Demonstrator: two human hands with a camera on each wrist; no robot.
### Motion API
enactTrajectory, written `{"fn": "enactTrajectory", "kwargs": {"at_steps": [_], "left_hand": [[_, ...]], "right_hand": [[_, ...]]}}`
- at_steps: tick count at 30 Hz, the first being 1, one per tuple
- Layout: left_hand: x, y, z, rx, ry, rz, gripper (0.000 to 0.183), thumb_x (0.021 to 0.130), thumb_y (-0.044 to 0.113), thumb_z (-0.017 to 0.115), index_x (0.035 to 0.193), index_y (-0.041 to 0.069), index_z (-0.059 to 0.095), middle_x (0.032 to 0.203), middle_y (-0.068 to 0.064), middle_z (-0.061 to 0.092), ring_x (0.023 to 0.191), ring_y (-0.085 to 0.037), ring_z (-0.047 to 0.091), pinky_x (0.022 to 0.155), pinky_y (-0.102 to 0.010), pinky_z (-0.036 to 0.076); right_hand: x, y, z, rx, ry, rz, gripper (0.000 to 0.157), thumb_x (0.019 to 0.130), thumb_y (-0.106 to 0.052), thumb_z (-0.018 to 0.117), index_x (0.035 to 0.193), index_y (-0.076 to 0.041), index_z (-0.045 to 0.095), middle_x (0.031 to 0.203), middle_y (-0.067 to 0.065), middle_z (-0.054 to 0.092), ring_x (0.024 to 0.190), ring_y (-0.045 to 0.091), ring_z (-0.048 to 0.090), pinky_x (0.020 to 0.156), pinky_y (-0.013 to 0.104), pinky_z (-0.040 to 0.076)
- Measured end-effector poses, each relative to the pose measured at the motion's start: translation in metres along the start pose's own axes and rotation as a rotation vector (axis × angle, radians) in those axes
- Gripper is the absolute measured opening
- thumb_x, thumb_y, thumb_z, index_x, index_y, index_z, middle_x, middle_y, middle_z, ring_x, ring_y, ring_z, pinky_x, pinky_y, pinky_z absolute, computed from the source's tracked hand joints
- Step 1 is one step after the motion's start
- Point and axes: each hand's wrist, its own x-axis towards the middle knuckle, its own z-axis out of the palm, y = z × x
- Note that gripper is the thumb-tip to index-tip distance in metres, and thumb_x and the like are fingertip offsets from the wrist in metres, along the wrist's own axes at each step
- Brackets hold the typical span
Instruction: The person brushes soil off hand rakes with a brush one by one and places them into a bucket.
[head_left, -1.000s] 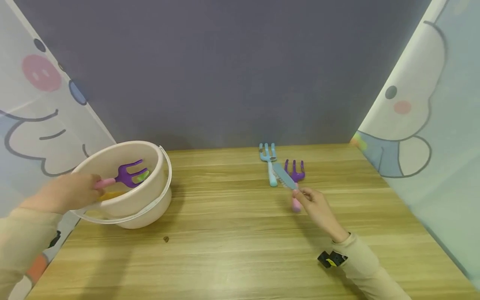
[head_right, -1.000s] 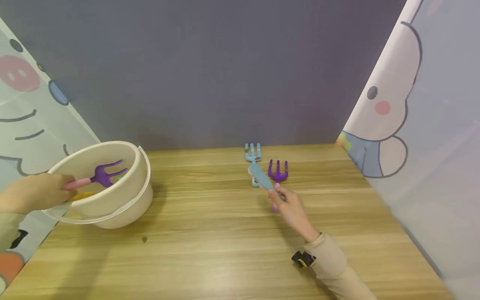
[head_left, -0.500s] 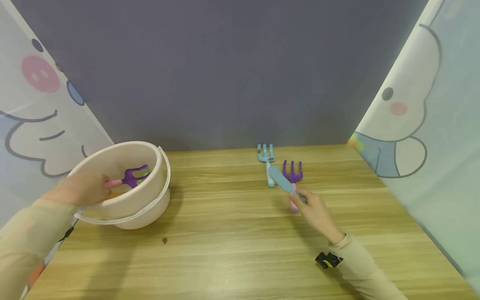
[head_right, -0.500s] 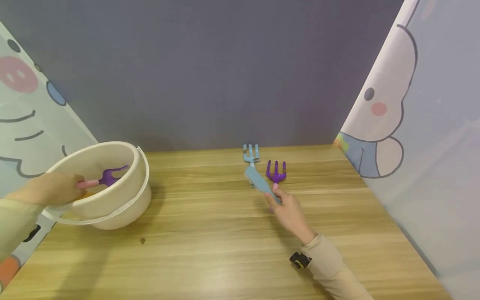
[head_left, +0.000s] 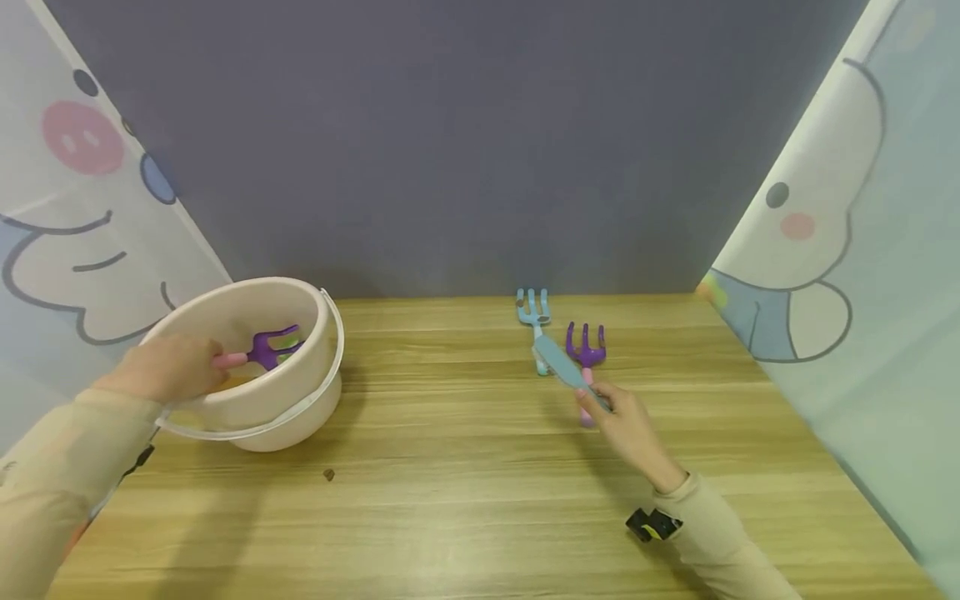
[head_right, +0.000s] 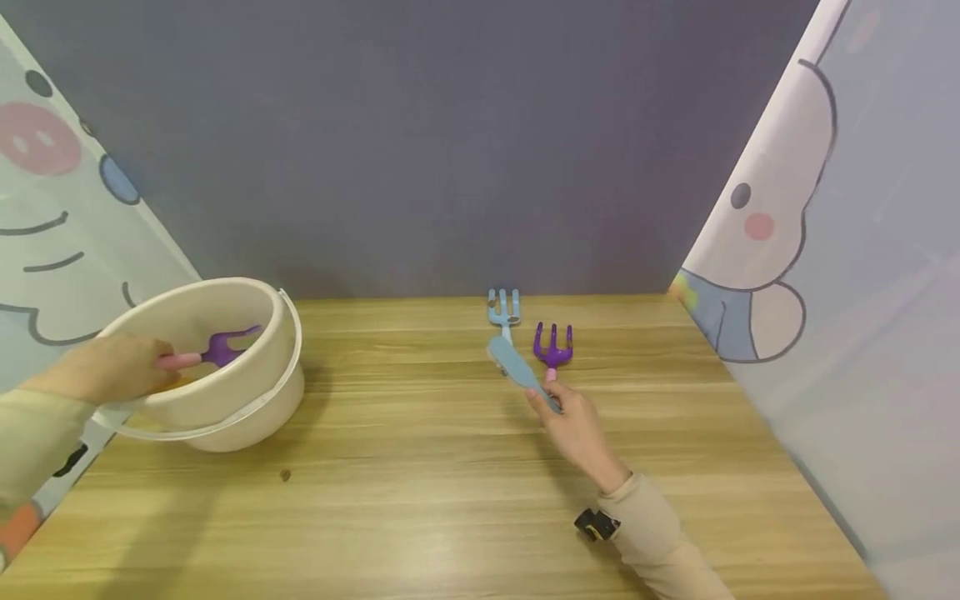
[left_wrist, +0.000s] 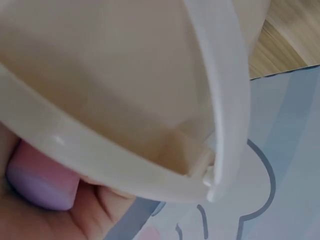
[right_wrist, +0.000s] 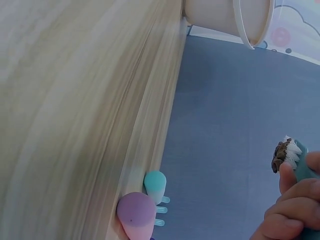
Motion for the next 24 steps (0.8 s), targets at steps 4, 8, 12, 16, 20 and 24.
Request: {"fn": "enactTrajectory", "kwargs": {"at_steps": [4,8,12,16,20,24], "left_hand": [[0.0006,-0.0051,0.0038,-0.016,-0.015,-0.002,0.032,0.089,0.036,0.050,0.066,0.015,0.060,0.070,-0.006,0.056,0.067,-0.026,0.051,0.054,-0.043,0.040],[0.0024,-0.0065,0.0063,-0.035,-0.052,-0.011,0.035,0.090,0.045,0.047,0.072,0.018,0.062,0.072,-0.006,0.057,0.069,-0.026,0.051,0.054,-0.042,0.039],[0.0015,-0.0068,0.0077,-0.036,-0.060,0.001,0.042,0.093,0.049,0.041,0.075,0.018,0.063,0.070,-0.002,0.055,0.069,-0.024,0.051,0.056,-0.040,0.039],[0.0012,-0.0073,0.0068,-0.039,-0.046,0.008,0.047,0.093,0.052,0.038,0.082,0.014,0.064,0.071,-0.002,0.056,0.069,-0.023,0.051,0.057,-0.042,0.039],[0.0026,-0.0059,0.0056,-0.043,-0.012,0.000,0.052,0.092,0.053,0.041,0.098,0.006,0.064,0.084,-0.011,0.064,0.077,-0.031,0.056,0.059,-0.047,0.042],[0.0003,-0.0060,0.0056,-0.022,0.024,-0.014,0.056,0.091,0.051,0.045,0.109,-0.001,0.058,0.101,-0.024,0.062,0.088,-0.045,0.057,0.060,-0.054,0.043]], "right_hand": [[-0.0006,0.0016,0.0006,0.017,-0.029,0.005,0.039,0.095,-0.033,0.048,0.104,0.003,0.061,0.056,-0.001,0.038,0.040,0.003,0.027,0.036,0.017,0.025],[-0.0020,0.0020,-0.0004,0.036,-0.032,0.020,0.039,0.095,-0.032,0.049,0.106,0.002,0.061,0.053,-0.003,0.035,0.039,0.003,0.025,0.035,0.016,0.022],[-0.0019,0.0004,-0.0009,0.037,-0.041,0.013,0.041,0.094,-0.033,0.048,0.110,0.004,0.060,0.054,-0.002,0.036,0.040,0.003,0.026,0.036,0.017,0.023],[-0.0007,-0.0002,-0.0011,0.040,-0.052,0.009,0.043,0.095,-0.034,0.048,0.110,0.004,0.059,0.058,0.000,0.039,0.041,0.004,0.029,0.037,0.017,0.026],[-0.0009,0.0001,-0.0019,0.036,-0.045,0.016,0.042,0.095,-0.034,0.048,0.108,0.004,0.060,0.061,0.001,0.041,0.043,0.006,0.031,0.038,0.018,0.028],[-0.0018,-0.0004,-0.0026,0.042,-0.044,0.003,0.040,0.095,-0.033,0.048,0.105,0.003,0.061,0.058,0.000,0.039,0.042,0.005,0.029,0.037,0.019,0.026]]}}
